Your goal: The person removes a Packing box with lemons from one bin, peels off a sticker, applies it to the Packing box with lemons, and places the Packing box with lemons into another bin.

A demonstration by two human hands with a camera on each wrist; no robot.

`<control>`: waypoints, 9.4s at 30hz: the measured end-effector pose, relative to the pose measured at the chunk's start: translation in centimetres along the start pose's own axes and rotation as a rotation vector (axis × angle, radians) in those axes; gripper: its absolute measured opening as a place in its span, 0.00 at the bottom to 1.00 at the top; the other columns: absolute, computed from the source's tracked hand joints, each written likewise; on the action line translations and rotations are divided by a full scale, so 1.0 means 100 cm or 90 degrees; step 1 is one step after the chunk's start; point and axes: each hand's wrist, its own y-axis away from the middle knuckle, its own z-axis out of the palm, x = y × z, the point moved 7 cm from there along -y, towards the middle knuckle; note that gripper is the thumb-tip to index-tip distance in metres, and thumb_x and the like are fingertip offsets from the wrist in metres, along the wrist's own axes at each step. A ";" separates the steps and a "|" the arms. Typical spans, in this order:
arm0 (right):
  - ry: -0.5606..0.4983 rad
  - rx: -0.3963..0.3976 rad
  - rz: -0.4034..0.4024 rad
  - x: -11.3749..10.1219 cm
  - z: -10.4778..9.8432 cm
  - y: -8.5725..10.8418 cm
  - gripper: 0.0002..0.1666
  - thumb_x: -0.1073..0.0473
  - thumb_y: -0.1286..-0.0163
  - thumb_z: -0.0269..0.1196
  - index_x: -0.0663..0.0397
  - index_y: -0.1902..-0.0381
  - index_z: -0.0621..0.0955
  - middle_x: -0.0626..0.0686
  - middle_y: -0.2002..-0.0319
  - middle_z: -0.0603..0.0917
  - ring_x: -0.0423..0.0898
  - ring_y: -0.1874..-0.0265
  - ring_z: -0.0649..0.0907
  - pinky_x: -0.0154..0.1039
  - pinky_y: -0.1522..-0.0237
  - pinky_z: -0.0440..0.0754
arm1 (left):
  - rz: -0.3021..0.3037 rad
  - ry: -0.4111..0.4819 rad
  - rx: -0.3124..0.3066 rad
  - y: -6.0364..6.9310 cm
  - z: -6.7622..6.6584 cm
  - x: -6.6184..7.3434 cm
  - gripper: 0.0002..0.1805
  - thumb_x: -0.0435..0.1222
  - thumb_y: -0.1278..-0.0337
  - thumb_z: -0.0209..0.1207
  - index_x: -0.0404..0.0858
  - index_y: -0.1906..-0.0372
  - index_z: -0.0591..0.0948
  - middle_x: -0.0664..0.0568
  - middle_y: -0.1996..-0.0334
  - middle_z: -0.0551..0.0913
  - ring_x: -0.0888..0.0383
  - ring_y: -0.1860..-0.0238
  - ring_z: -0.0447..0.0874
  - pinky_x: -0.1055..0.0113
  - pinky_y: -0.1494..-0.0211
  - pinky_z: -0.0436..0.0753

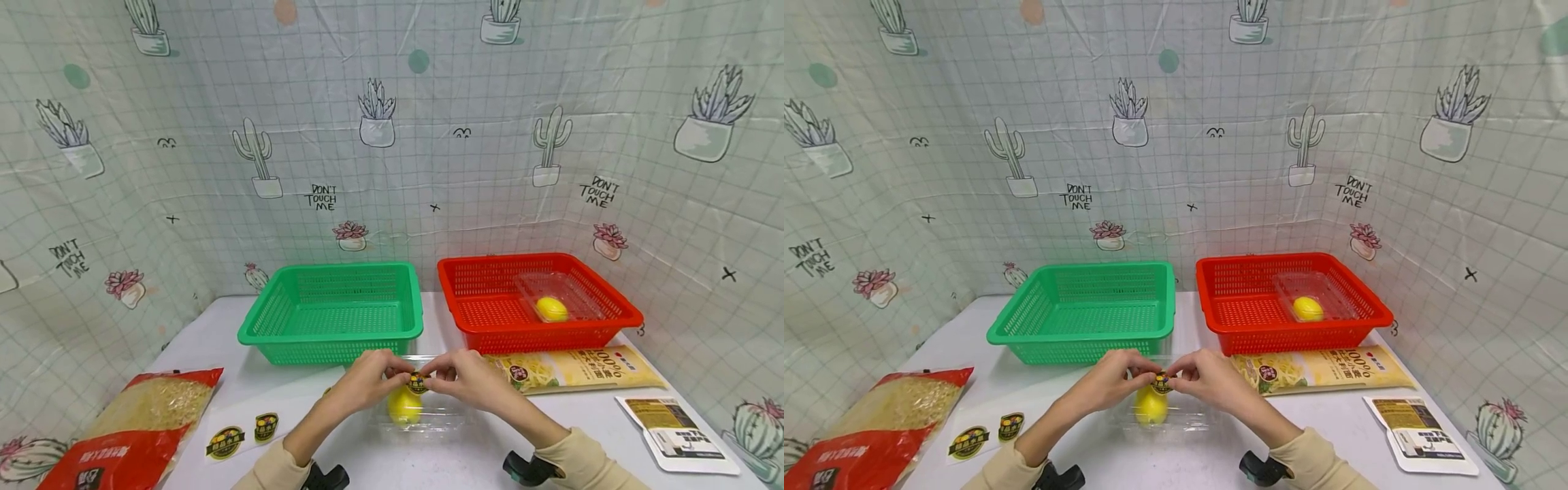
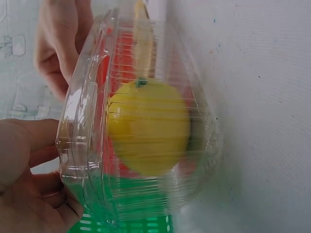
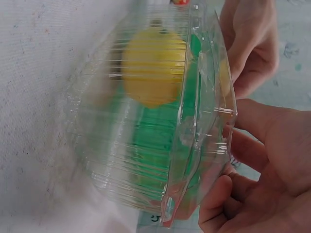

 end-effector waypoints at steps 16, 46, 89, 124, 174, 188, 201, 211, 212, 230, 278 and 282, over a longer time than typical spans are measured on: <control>0.044 0.044 0.007 -0.002 -0.014 0.012 0.08 0.52 0.37 0.69 0.46 0.65 0.91 0.39 0.74 0.87 0.30 0.80 0.71 0.27 0.78 0.71 | 0.012 -0.098 0.075 0.018 -0.009 0.004 0.07 0.34 0.44 0.66 0.42 0.61 0.91 0.56 0.72 0.83 0.62 0.67 0.75 0.74 0.65 0.68; 0.121 0.068 0.116 0.007 0.002 0.013 0.50 0.32 0.43 0.67 0.59 0.34 0.73 0.61 0.36 0.75 0.62 0.37 0.73 0.65 0.40 0.73 | -0.074 -0.090 0.002 0.012 0.007 -0.006 0.38 0.53 0.41 0.62 0.31 0.33 0.72 0.33 0.31 0.68 0.33 0.30 0.65 0.35 0.32 0.67; 0.151 0.202 0.089 0.024 -0.001 0.002 0.20 0.42 0.39 0.69 0.44 0.54 0.83 0.46 0.53 0.87 0.49 0.51 0.81 0.51 0.49 0.79 | -0.075 -0.098 0.060 -0.008 0.009 -0.021 0.24 0.49 0.38 0.62 0.38 0.44 0.82 0.45 0.46 0.85 0.46 0.44 0.83 0.50 0.44 0.82; 0.051 0.089 0.057 0.032 0.002 0.013 0.42 0.37 0.44 0.71 0.50 0.35 0.76 0.59 0.38 0.77 0.61 0.39 0.76 0.65 0.46 0.77 | -0.108 -0.014 -0.066 0.001 0.010 -0.022 0.45 0.58 0.50 0.68 0.37 0.31 0.71 0.39 0.33 0.73 0.41 0.33 0.71 0.44 0.34 0.73; 0.139 -0.040 0.219 0.022 -0.011 0.070 0.56 0.25 0.44 0.63 0.39 0.23 0.59 0.56 0.46 0.84 0.52 0.52 0.85 0.65 0.50 0.78 | -0.048 0.085 0.040 0.015 -0.013 -0.037 0.22 0.39 0.29 0.54 0.31 0.38 0.76 0.34 0.45 0.80 0.48 0.77 0.84 0.68 0.70 0.81; 0.174 -0.035 0.137 0.015 -0.009 0.072 0.63 0.30 0.52 0.72 0.49 0.24 0.61 0.44 0.61 0.87 0.39 0.67 0.83 0.42 0.67 0.78 | -0.081 0.175 0.001 0.016 -0.012 -0.047 0.22 0.36 0.29 0.55 0.27 0.37 0.75 0.30 0.41 0.77 0.52 0.74 0.89 0.69 0.78 0.79; 0.168 -0.036 0.108 0.008 -0.014 0.070 0.60 0.29 0.51 0.71 0.50 0.26 0.65 0.39 0.63 0.86 0.34 0.68 0.81 0.36 0.68 0.76 | -0.110 0.237 -0.021 0.019 -0.013 -0.051 0.20 0.36 0.28 0.53 0.28 0.39 0.77 0.29 0.41 0.77 0.51 0.75 0.89 0.71 0.79 0.75; 0.092 -0.047 0.128 0.002 -0.032 0.071 0.58 0.33 0.49 0.72 0.44 0.25 0.63 0.44 0.58 0.86 0.37 0.63 0.81 0.31 0.67 0.77 | -0.142 0.329 -0.017 0.020 -0.020 -0.048 0.21 0.40 0.28 0.53 0.29 0.40 0.78 0.31 0.46 0.79 0.48 0.70 0.87 0.61 0.68 0.88; 0.083 -0.046 0.134 0.001 -0.035 0.071 0.58 0.33 0.49 0.72 0.43 0.25 0.63 0.45 0.57 0.86 0.37 0.63 0.81 0.31 0.67 0.77 | -0.148 0.336 -0.017 0.021 -0.021 -0.047 0.21 0.40 0.28 0.53 0.30 0.40 0.78 0.31 0.46 0.79 0.49 0.70 0.87 0.60 0.68 0.88; -0.058 0.047 0.033 0.001 -0.075 0.051 0.43 0.47 0.40 0.71 0.52 0.30 0.70 0.60 0.49 0.83 0.37 0.65 0.86 0.31 0.64 0.85 | -0.166 0.438 -0.062 0.012 -0.050 -0.039 0.25 0.47 0.33 0.59 0.39 0.37 0.77 0.39 0.40 0.75 0.58 0.70 0.76 0.58 0.63 0.88; -0.150 0.141 0.101 -0.011 -0.064 -0.067 0.34 0.53 0.23 0.54 0.54 0.24 0.60 0.58 0.28 0.68 0.53 0.52 0.88 0.54 0.38 0.76 | -0.265 0.502 0.103 -0.002 -0.089 -0.072 0.35 0.46 0.35 0.61 0.45 0.26 0.64 0.37 0.32 0.71 0.57 0.78 0.87 0.68 0.73 0.85; -0.161 0.132 0.089 -0.013 -0.064 -0.076 0.32 0.56 0.23 0.54 0.57 0.25 0.62 0.60 0.28 0.68 0.55 0.50 0.87 0.55 0.37 0.76 | -0.272 0.512 0.139 -0.007 -0.091 -0.077 0.34 0.44 0.35 0.61 0.45 0.27 0.65 0.38 0.32 0.70 0.58 0.81 0.85 0.68 0.74 0.84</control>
